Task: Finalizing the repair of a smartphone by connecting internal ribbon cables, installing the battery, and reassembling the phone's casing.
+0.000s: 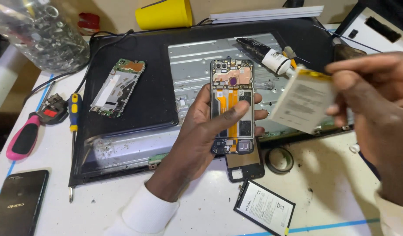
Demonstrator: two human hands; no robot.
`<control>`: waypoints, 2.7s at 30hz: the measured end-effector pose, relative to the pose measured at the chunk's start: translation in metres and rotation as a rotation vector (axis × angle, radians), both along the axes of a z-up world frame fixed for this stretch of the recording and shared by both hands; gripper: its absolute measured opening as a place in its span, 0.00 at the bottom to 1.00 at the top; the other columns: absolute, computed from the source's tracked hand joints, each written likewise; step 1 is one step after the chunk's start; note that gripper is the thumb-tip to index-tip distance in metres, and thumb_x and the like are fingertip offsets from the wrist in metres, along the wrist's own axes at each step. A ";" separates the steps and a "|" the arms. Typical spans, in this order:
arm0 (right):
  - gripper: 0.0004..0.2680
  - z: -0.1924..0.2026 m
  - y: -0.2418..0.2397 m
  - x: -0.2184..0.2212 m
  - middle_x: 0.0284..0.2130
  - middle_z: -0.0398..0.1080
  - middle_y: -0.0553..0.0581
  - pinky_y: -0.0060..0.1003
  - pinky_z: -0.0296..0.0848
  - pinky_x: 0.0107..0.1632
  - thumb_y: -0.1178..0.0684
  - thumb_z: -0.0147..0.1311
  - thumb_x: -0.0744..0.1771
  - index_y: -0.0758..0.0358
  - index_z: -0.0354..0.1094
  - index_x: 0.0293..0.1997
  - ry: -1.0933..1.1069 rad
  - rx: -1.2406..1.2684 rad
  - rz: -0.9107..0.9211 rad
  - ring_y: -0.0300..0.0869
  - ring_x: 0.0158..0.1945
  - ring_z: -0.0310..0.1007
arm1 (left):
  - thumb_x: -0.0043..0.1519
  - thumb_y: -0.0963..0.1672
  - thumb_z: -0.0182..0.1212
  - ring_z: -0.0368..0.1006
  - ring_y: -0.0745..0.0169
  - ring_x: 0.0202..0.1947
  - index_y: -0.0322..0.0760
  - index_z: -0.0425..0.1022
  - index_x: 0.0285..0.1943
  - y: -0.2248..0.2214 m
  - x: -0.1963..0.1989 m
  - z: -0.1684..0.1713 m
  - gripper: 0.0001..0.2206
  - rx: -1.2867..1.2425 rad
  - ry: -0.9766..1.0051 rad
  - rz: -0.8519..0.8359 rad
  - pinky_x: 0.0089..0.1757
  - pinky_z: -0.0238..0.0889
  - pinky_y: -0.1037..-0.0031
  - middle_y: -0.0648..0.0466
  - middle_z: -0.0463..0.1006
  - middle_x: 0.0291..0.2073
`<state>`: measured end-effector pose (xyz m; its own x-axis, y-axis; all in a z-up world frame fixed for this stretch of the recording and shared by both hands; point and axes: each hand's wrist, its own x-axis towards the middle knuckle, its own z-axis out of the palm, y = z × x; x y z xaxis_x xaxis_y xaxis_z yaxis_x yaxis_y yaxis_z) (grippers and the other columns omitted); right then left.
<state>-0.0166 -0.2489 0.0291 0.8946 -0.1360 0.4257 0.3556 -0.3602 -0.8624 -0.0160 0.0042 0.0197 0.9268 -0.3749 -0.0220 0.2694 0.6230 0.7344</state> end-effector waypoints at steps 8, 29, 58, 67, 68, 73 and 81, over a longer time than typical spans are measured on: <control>0.09 -0.004 0.050 0.025 0.35 0.72 0.65 0.26 0.64 0.24 0.54 0.53 0.70 0.70 0.70 0.50 0.207 0.347 0.260 0.43 0.26 0.69 | 0.46 0.41 0.73 0.85 0.48 0.47 0.37 0.68 0.56 0.000 0.000 0.002 0.28 0.332 -0.242 0.328 0.45 0.83 0.65 0.44 0.84 0.48; 0.09 -0.025 0.043 0.026 0.40 0.74 0.58 0.38 0.87 0.53 0.62 0.63 0.63 0.67 0.69 0.44 0.045 0.360 0.225 0.40 0.45 0.76 | 0.39 0.43 0.76 0.86 0.52 0.48 0.41 0.70 0.58 -0.004 0.005 -0.003 0.34 0.495 -0.113 0.376 0.43 0.86 0.64 0.48 0.85 0.50; 0.05 -0.026 0.047 0.028 0.35 0.75 0.58 0.36 0.77 0.38 0.55 0.59 0.67 0.66 0.71 0.38 0.213 0.584 0.295 0.45 0.40 0.77 | 0.42 0.42 0.76 0.86 0.53 0.46 0.40 0.70 0.60 -0.009 0.003 -0.011 0.33 0.488 -0.190 0.349 0.45 0.85 0.64 0.48 0.86 0.47; 0.04 -0.030 0.046 0.030 0.35 0.76 0.58 0.35 0.80 0.37 0.57 0.62 0.66 0.66 0.72 0.36 0.174 0.473 0.216 0.42 0.38 0.77 | 0.43 0.43 0.75 0.87 0.53 0.46 0.39 0.70 0.59 -0.009 0.001 -0.009 0.31 0.507 -0.217 0.330 0.44 0.85 0.65 0.48 0.86 0.47; 0.04 -0.034 0.045 0.031 0.35 0.77 0.58 0.34 0.80 0.38 0.58 0.62 0.66 0.67 0.72 0.37 0.144 0.466 0.223 0.41 0.37 0.76 | 0.43 0.43 0.75 0.87 0.53 0.45 0.38 0.70 0.58 -0.010 0.000 -0.010 0.31 0.502 -0.221 0.322 0.44 0.85 0.65 0.48 0.86 0.46; 0.11 -0.025 0.047 0.027 0.41 0.75 0.59 0.33 0.77 0.42 0.51 0.59 0.66 0.68 0.69 0.47 0.176 0.516 0.306 0.42 0.44 0.75 | 0.40 0.42 0.75 0.87 0.48 0.47 0.39 0.70 0.59 -0.008 0.002 -0.005 0.33 0.494 -0.111 0.337 0.44 0.87 0.61 0.46 0.86 0.47; 0.09 -0.027 0.052 0.025 0.37 0.75 0.64 0.41 0.80 0.39 0.57 0.59 0.65 0.69 0.67 0.47 0.220 0.615 0.358 0.50 0.34 0.77 | 0.39 0.39 0.77 0.84 0.48 0.48 0.36 0.69 0.56 -0.003 0.012 -0.017 0.33 0.310 -0.150 0.467 0.48 0.83 0.57 0.45 0.84 0.49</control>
